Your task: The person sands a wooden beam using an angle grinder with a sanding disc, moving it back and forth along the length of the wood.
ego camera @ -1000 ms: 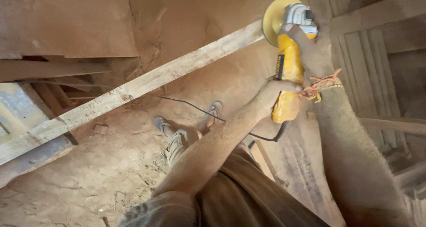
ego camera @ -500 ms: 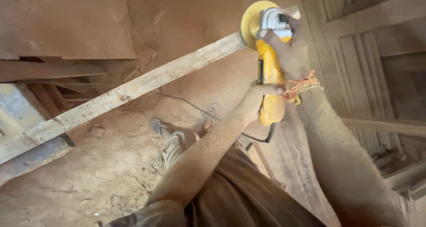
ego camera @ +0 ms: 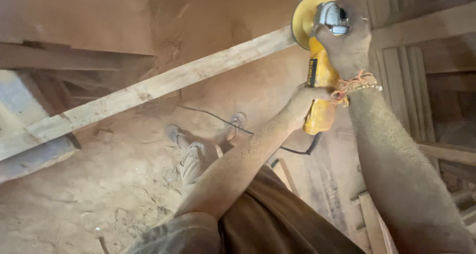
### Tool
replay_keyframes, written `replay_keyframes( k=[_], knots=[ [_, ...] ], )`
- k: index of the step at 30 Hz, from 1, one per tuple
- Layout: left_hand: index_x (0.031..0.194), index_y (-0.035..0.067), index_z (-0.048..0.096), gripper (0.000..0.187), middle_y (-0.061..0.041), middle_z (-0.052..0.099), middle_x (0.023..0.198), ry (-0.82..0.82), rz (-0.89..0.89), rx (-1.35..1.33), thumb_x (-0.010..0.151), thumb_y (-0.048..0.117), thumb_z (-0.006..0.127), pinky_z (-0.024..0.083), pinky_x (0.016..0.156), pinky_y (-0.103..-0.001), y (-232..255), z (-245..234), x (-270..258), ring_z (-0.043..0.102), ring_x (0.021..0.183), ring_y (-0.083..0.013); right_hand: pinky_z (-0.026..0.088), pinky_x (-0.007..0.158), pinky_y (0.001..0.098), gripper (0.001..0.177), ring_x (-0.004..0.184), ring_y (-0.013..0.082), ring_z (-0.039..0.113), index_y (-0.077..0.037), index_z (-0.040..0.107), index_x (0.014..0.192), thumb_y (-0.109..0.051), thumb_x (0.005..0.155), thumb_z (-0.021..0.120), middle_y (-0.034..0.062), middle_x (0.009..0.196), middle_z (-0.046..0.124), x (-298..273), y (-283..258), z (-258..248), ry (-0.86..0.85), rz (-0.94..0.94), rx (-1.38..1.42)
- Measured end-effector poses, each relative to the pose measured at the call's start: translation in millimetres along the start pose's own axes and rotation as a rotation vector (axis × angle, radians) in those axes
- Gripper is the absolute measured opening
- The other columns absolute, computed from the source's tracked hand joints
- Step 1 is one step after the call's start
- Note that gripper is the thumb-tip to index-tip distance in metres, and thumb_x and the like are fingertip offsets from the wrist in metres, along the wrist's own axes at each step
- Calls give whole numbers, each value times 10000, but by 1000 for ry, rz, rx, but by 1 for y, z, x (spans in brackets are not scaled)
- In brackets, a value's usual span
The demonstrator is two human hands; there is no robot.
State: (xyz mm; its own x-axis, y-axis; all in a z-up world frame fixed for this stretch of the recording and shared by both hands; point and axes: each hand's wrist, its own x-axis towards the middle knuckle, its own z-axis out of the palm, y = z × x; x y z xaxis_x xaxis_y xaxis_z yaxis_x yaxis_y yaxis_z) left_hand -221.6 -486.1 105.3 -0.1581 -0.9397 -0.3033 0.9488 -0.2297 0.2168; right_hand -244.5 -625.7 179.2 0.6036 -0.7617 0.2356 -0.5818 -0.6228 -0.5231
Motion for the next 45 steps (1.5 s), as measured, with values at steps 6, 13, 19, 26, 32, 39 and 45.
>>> replay_keyframes(
  k=[6,13,19,26,32,39,45],
  knots=[
    [1164,-29,676,405,-134,731,949,6,88,-112,779,72,749,580,686,-353,9,-25,-43,700,788,-219,575,974,415,583,1132,315,722,-38,632,1369,-293,900,867,193,1224,705,-6,-49,35,-84,8,-36],
    [1130,-25,655,352,-119,719,952,35,231,-231,799,41,754,582,755,-370,14,-59,-97,700,823,-229,546,1001,459,604,1164,366,670,-65,595,1383,-288,872,828,207,1273,640,-21,-118,83,-239,-58,-13],
    [1097,-33,662,331,-132,714,923,56,289,-342,794,58,758,580,736,-399,2,-98,-131,700,790,-253,575,986,427,615,1162,336,674,-95,584,1373,-314,844,807,206,1289,615,-43,-169,117,-366,-51,95],
    [1126,-4,666,354,-124,731,949,46,231,-392,792,81,745,598,806,-384,-11,-91,-115,730,866,-250,580,940,420,606,1107,317,708,-64,608,1352,-297,861,877,189,1223,683,-45,-149,116,-281,-161,44],
    [1159,-21,667,416,-108,716,935,71,214,-203,765,71,768,579,717,-388,-2,-58,-107,703,797,-226,575,979,414,571,1113,301,711,-15,641,1342,-288,899,875,187,1226,694,-38,-122,83,-253,-152,-28],
    [1191,-79,694,391,-126,712,998,-32,144,-303,876,138,778,567,726,-344,-7,-99,-134,697,839,-210,571,919,415,519,1091,288,715,-88,618,1310,-312,900,845,148,1208,696,-58,-181,111,-342,-68,37],
    [1094,-42,691,354,-159,746,959,205,340,-335,753,22,760,605,759,-408,10,-143,-215,733,828,-261,573,950,453,524,1141,359,682,-139,594,1323,-273,878,837,153,1255,680,-92,-252,177,-373,-270,11]
  ],
)
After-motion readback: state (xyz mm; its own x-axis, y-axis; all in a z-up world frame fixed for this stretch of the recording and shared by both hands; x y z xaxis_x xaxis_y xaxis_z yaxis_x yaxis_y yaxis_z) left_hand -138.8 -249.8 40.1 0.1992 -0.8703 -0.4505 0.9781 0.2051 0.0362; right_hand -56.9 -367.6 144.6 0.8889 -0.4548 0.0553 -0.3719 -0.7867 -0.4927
